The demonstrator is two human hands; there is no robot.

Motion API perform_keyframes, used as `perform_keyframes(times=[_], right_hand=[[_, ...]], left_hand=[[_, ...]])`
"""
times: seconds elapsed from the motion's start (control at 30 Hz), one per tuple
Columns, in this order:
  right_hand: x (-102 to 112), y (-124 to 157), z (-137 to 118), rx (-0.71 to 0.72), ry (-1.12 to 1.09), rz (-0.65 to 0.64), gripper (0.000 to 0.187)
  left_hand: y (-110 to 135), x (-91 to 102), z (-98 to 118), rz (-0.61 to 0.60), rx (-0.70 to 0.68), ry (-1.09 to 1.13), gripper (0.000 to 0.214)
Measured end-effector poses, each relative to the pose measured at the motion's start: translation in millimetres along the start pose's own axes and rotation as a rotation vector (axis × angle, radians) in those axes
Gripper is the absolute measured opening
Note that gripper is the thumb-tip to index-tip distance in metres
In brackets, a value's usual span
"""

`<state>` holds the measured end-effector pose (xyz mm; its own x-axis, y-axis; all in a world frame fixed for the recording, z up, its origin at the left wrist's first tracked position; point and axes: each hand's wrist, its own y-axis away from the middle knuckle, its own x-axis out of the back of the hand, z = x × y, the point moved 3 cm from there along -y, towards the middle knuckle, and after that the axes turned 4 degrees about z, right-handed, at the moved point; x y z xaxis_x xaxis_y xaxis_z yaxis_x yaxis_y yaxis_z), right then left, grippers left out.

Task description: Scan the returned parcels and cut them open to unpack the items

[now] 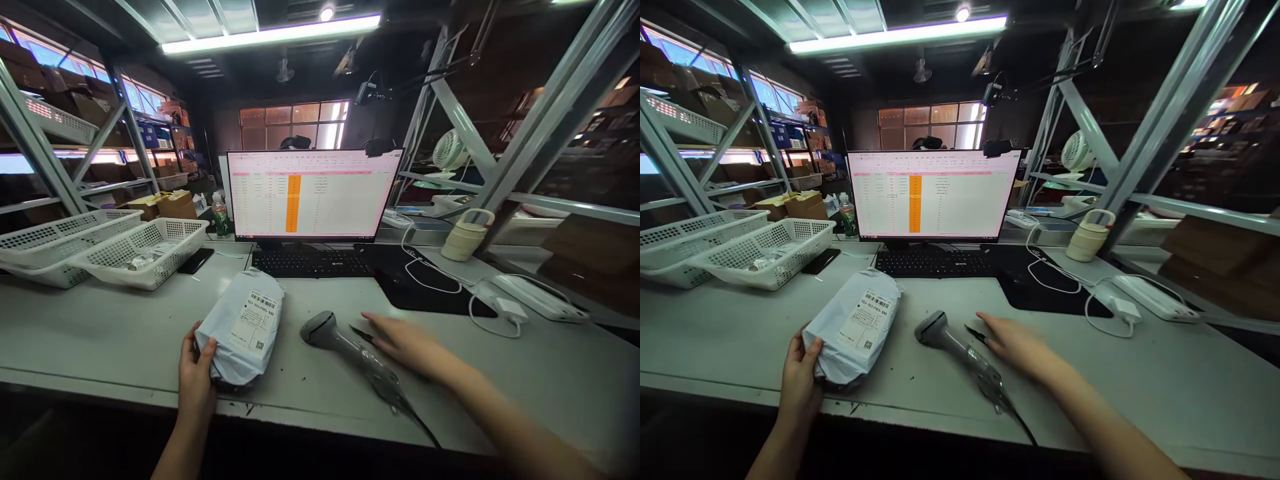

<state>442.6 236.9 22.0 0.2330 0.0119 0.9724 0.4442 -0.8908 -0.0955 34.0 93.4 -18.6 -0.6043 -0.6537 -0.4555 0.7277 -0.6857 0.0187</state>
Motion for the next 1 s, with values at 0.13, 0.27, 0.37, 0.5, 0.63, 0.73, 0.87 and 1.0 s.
perform_keyframes(times=[0.13, 0.27, 0.37, 0.5, 0.63, 0.73, 0.87, 1.0], right_hand=[[-16.2, 32.5, -12.2, -0.124, 0.104, 0.043, 0.049], [-10.1, 24.3, -22.0, -0.119, 0.119, 0.050, 0.048], [3.6, -2.3, -23.8, -0.105, 0.085, 0.079, 0.041], [14.1, -59.8, -16.8, -0.109, 0.075, 0.150, 0.042], [9.6, -110.1, -1.1, -0.174, 0.082, 0.192, 0.032], [3.4, -127.8, 8.4, -0.233, 0.087, 0.226, 0.031], [3.0, -136.4, 11.7, -0.266, 0.082, 0.242, 0.033], [20.3, -128.7, 1.7, -0.236, 0.053, 0.259, 0.030]], left_hand=[[11.2, -1.7, 8.5, -0.036, -0.068, -0.005, 0.072], [15.3, -0.4, 10.9, -0.052, -0.115, -0.021, 0.074], [13.1, 1.0, 9.0, -0.040, -0.136, -0.029, 0.072], [9.3, 1.4, 6.6, -0.019, -0.182, -0.046, 0.067], [7.5, 2.0, 5.1, -0.022, -0.168, -0.041, 0.063], [6.4, 2.7, 4.3, -0.026, -0.138, -0.047, 0.059], [5.7, 0.3, 6.2, -0.022, -0.130, -0.049, 0.059], [10.2, -1.0, 11.6, -0.015, -0.110, -0.009, 0.059]])
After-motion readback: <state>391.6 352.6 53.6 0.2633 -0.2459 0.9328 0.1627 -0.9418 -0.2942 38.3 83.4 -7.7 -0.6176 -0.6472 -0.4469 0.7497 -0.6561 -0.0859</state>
